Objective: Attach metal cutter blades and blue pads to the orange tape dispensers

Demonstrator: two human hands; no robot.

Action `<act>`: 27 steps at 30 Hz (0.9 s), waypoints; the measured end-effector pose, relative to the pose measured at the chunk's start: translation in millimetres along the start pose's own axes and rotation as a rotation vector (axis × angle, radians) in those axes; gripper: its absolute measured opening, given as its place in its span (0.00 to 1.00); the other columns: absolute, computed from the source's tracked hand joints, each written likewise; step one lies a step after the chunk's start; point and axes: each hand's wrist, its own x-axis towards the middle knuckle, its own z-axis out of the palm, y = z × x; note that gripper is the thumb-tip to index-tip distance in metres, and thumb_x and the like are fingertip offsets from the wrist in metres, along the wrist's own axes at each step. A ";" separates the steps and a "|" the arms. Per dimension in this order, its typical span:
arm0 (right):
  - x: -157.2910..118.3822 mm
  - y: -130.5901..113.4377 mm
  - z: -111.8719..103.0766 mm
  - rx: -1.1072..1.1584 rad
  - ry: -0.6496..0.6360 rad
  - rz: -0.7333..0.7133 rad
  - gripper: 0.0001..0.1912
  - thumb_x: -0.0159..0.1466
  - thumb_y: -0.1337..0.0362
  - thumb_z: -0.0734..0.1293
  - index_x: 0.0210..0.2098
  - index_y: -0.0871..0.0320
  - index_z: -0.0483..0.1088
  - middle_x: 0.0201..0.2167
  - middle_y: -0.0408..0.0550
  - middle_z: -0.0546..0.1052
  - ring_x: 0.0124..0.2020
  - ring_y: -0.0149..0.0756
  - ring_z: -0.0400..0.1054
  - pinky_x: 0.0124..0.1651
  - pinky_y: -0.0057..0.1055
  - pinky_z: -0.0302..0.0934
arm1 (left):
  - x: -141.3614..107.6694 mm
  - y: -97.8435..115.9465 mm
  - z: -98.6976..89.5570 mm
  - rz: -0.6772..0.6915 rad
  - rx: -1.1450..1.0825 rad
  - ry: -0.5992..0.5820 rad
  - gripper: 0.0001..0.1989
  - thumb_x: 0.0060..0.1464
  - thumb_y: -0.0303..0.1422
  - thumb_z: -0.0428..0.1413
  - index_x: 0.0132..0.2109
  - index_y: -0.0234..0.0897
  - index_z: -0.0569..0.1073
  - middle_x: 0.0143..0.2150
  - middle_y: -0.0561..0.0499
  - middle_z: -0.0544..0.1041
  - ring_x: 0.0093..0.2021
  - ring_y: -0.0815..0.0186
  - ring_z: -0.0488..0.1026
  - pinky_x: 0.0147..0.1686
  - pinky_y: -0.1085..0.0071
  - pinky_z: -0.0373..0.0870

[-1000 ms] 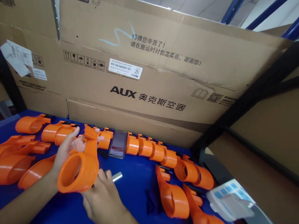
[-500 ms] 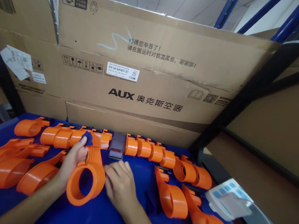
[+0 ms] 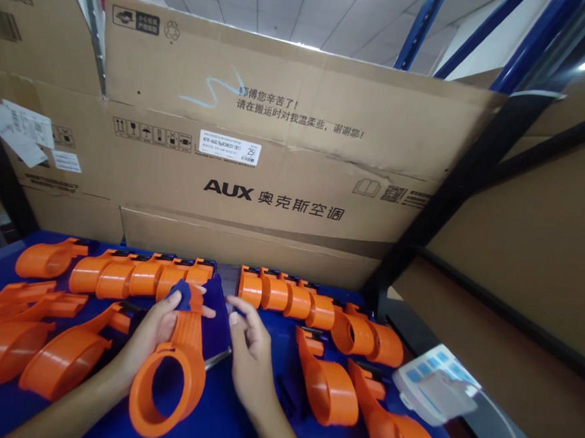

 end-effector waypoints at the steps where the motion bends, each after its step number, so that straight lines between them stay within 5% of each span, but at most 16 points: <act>1: 2.6 1.4 0.3 0.051 -0.032 0.049 0.18 0.70 0.49 0.65 0.49 0.53 0.77 0.36 0.47 0.81 0.43 0.46 0.75 0.48 0.40 0.69 | 0.7 -1.7 -0.5 0.015 0.013 -0.016 0.29 0.53 0.51 0.63 0.53 0.32 0.77 0.38 0.41 0.86 0.36 0.53 0.82 0.39 0.63 0.75; 4: 8.0 4.6 1.3 0.204 -0.147 0.167 0.17 0.67 0.48 0.68 0.42 0.54 0.78 0.39 0.48 0.81 0.43 0.46 0.75 0.49 0.40 0.69 | 3.2 -7.3 -2.0 0.086 0.085 -0.065 0.26 0.54 0.48 0.64 0.52 0.34 0.78 0.42 0.40 0.85 0.47 0.49 0.81 0.50 0.60 0.72; 11: -0.2 -4.1 10.0 0.486 -0.180 0.355 0.21 0.68 0.48 0.68 0.55 0.50 0.70 0.45 0.51 0.81 0.44 0.46 0.77 0.42 0.40 0.71 | -0.2 -6.5 -1.3 0.134 0.266 -0.138 0.23 0.59 0.46 0.60 0.56 0.38 0.75 0.47 0.43 0.84 0.52 0.50 0.78 0.57 0.58 0.69; 22: -1.8 -9.6 8.9 0.459 -0.106 0.290 0.20 0.66 0.48 0.70 0.55 0.47 0.72 0.49 0.48 0.80 0.49 0.46 0.76 0.49 0.42 0.70 | -6.1 -9.7 -2.0 0.135 0.358 -0.175 0.21 0.60 0.44 0.61 0.57 0.43 0.76 0.59 0.46 0.78 0.60 0.51 0.74 0.62 0.59 0.65; 27: 4.5 -5.6 1.3 0.449 -0.035 0.240 0.15 0.67 0.48 0.68 0.47 0.49 0.72 0.42 0.48 0.81 0.40 0.44 0.76 0.43 0.40 0.69 | 3.3 -20.2 -5.3 0.079 0.199 -0.033 0.22 0.58 0.46 0.61 0.55 0.40 0.78 0.59 0.45 0.79 0.65 0.51 0.68 0.64 0.61 0.63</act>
